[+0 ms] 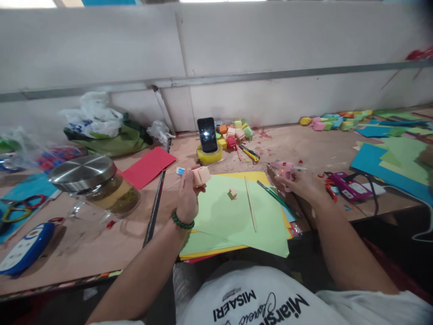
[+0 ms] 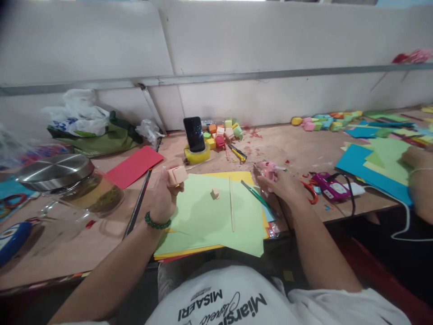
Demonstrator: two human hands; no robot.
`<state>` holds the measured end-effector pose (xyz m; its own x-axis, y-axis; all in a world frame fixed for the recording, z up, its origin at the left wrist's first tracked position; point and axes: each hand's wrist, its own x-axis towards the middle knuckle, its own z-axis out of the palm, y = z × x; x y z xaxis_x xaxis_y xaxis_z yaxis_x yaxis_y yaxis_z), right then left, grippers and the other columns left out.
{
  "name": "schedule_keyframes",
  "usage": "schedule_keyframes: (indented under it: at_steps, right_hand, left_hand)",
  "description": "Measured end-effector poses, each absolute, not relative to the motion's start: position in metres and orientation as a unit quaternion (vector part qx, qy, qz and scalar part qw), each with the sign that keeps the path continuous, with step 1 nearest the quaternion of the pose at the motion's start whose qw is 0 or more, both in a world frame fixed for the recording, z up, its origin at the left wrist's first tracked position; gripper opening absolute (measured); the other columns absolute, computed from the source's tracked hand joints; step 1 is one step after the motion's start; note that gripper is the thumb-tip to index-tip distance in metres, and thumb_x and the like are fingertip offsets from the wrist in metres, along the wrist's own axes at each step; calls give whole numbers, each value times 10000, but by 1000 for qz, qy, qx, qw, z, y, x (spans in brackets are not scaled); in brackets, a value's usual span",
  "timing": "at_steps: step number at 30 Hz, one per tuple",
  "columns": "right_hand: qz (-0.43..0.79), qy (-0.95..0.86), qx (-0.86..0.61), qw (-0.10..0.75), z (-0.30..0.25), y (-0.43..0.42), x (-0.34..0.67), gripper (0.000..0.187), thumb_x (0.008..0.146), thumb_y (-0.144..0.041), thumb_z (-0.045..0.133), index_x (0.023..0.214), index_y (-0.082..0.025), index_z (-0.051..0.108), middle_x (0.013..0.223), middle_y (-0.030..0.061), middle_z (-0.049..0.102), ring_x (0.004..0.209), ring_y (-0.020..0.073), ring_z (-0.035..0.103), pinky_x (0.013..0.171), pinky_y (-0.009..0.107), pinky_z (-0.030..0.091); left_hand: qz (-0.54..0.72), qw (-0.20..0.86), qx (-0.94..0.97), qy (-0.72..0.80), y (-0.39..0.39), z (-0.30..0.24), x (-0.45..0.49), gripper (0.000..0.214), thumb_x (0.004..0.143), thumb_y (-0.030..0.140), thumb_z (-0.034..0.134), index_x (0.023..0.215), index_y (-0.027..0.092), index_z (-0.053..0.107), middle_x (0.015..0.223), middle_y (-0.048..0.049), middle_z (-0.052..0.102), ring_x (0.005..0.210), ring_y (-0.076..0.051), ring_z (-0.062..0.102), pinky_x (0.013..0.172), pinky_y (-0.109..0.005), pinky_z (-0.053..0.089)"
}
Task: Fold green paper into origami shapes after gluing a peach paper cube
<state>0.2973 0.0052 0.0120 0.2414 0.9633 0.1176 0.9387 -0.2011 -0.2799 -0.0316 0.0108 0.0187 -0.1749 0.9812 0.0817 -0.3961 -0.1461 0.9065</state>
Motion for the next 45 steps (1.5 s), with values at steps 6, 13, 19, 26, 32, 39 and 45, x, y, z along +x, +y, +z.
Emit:
schedule_keyframes:
  at_steps: [6,13,19,26,32,39,45]
  right_hand:
    - [65,-643,-719,255,32,-37,259,260,825,-476,579,764,-229,637,701,47,667,604,201,602,565,314,409]
    - [188,-729,-640,152,14,-12,189,167,825,-298,618,951,-211,685,893,63,711,757,189,625,622,282,420]
    - [263,-727,-602,200,-11,12,177,163,791,-344,681,846,-194,714,811,41,669,715,174,588,628,284,422]
    - [205,-764,-554,260,-11,8,182,143,782,-302,657,687,-195,663,769,44,669,771,192,598,720,321,439]
    - [219,-738,-535,349,16,-7,191,91,796,-271,576,729,-210,590,666,-4,667,592,138,584,566,263,437]
    - [54,-760,-468,448,51,-36,178,115,808,-138,560,782,-229,625,711,-14,697,624,129,620,623,257,487]
    - [-206,-807,-406,377,48,-34,153,203,811,-44,508,724,-187,622,620,20,650,621,166,560,597,285,415]
  left_hand:
    - [639,564,351,389,11,20,-28,365,846,540,589,903,185,651,699,13,609,504,-82,504,446,-197,390]
    - [628,589,331,385,14,20,-26,421,777,569,656,761,151,609,581,33,572,432,-71,482,403,-191,376]
    - [614,601,324,397,13,19,-26,416,798,558,641,798,142,627,554,38,568,411,-66,473,395,-185,368]
    - [606,600,363,376,10,19,-25,477,744,597,669,844,130,657,574,26,580,427,-72,484,403,-192,371]
    - [608,581,377,388,12,15,-26,512,726,633,661,864,140,654,614,13,590,449,-78,484,412,-204,381]
    - [599,515,473,390,4,15,-26,546,761,683,617,923,163,652,705,-8,606,534,-95,517,457,-207,434]
    - [565,510,506,405,-1,17,-22,595,746,708,625,976,160,609,720,-1,613,526,-93,543,476,-217,489]
